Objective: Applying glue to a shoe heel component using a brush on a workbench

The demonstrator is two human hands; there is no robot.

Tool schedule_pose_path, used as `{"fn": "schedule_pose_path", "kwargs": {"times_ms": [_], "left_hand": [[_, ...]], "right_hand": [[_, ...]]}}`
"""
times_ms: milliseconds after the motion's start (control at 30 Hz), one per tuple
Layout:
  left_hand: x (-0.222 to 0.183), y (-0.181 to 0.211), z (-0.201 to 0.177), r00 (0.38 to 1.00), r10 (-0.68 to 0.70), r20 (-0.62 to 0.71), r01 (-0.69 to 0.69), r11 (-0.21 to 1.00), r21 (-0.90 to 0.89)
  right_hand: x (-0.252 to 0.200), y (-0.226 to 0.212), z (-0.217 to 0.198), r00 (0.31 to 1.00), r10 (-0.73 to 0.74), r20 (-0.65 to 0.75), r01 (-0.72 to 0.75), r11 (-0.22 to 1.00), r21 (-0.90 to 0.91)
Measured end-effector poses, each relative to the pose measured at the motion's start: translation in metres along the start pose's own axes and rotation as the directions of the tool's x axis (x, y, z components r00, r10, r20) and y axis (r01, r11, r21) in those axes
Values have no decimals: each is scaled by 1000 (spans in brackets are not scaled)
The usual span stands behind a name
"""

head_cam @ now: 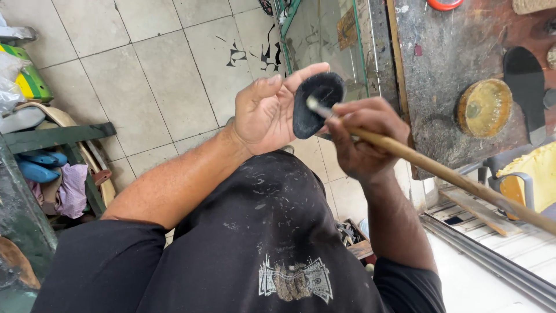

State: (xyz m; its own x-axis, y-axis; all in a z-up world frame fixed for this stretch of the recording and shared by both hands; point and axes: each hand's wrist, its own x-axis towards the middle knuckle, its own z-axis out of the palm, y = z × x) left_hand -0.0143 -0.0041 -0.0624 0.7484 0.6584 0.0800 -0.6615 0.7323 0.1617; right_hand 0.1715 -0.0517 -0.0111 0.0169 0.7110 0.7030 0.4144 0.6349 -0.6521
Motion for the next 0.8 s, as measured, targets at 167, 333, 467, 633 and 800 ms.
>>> {"fn": "schedule_pose_path", "kwargs": {"times_ms": [167, 333, 467, 633, 800], "left_hand": [[-2, -4, -3, 1000, -14, 22, 15, 999, -40], [-4, 1, -3, 996, -87, -18, 87, 996, 13], [-2, -3, -2, 995, -98, -31, 99, 994, 49], [-3, 0, 2, 992, -100, -84, 107, 990, 96], [-6, 4, -6, 994, -89, -64, 98, 984, 149]], "right_hand": [[2, 13, -11, 999, -12, -31, 11, 999, -37], [-15, 24, -4, 999, -13, 36, 10, 997, 71], [3, 18, -4, 998, -69, -7, 68, 993, -91], [3, 29, 13, 998, -25, -54, 29, 997, 74], [18, 33, 7, 997, -41, -69, 38, 998, -43]]}}
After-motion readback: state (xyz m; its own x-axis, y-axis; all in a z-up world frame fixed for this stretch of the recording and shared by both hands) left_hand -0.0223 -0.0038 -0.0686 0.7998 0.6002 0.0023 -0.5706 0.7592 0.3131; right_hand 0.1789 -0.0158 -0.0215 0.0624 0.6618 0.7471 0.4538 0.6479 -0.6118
